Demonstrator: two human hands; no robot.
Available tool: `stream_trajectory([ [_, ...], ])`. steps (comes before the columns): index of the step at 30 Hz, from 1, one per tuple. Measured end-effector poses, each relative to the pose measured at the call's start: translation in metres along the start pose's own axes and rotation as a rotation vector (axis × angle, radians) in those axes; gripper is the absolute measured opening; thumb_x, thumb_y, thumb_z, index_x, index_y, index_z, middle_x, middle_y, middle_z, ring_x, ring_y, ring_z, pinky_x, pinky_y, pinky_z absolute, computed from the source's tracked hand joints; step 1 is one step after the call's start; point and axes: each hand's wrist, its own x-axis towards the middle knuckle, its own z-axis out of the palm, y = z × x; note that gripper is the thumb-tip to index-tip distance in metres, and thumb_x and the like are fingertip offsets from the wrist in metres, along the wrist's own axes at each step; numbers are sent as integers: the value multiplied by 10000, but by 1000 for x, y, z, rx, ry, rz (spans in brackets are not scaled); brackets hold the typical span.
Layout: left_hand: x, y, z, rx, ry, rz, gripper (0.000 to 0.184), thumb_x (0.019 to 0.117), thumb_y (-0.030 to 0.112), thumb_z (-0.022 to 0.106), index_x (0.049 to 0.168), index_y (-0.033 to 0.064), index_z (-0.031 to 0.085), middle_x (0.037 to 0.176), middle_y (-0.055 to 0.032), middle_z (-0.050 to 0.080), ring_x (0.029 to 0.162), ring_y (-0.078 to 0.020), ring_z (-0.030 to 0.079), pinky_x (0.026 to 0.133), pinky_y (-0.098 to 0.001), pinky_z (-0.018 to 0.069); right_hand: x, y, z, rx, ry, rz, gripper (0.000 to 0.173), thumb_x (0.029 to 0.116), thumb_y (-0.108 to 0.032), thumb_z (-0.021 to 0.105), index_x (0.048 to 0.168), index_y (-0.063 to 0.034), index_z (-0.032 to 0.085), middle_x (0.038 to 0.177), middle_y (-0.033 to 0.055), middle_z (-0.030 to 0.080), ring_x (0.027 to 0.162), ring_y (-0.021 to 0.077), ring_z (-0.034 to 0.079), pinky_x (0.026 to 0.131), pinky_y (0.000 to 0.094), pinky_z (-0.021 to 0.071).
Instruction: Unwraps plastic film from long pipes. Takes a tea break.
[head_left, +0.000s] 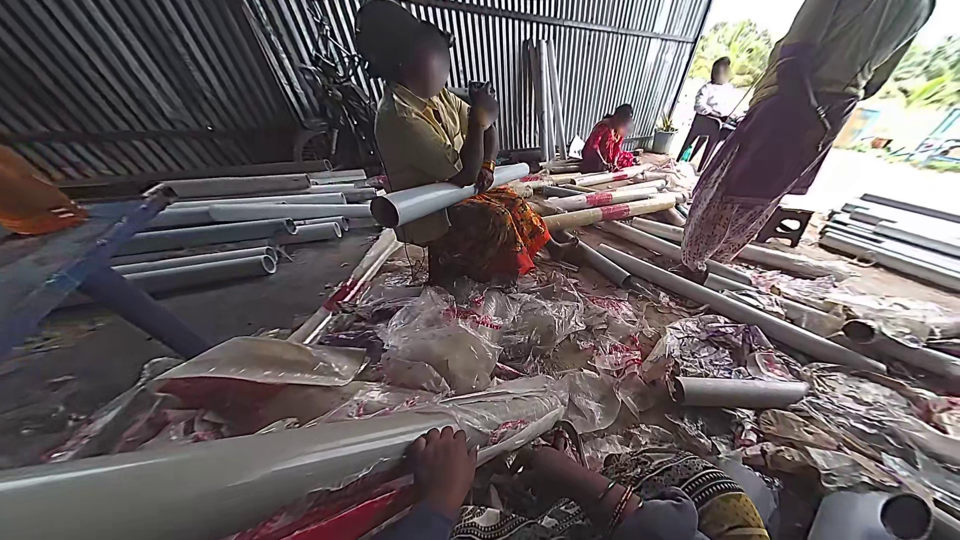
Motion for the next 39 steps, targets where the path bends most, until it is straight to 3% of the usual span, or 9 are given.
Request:
stream_trajectory([
  [3,0,0,0,-3,3,-1,498,1053,473,528,1344,98,678,1386,-153,646,1373,-354,519,1160,-538,328,-8,-11,-4,-2,-12,9,375,1079,-247,509,1381,-56,619,1264,244,672,1197,403,632,1044,613,444],
  [12,-3,0,0,7,10,11,505,1058,479,518,1315,81,693,1376,-164,647,1367,-349,521,1158,-535,326,-10,-10,-3,-7,16,-32,367,1085,-238,492,1352,-25,627,1212,253,681,1113,396,662,1005,593,469],
  [39,-2,-1,-2,18,-23,47,492,1051,452,545,1302,56,695,1394,-183,632,1378,-388,504,1162,-559,324,-9,-11,-3,-30,13,-41,360,1082,-213,494,1345,-13,636,1217,263,679,1147,404,647,1025,595,450],
])
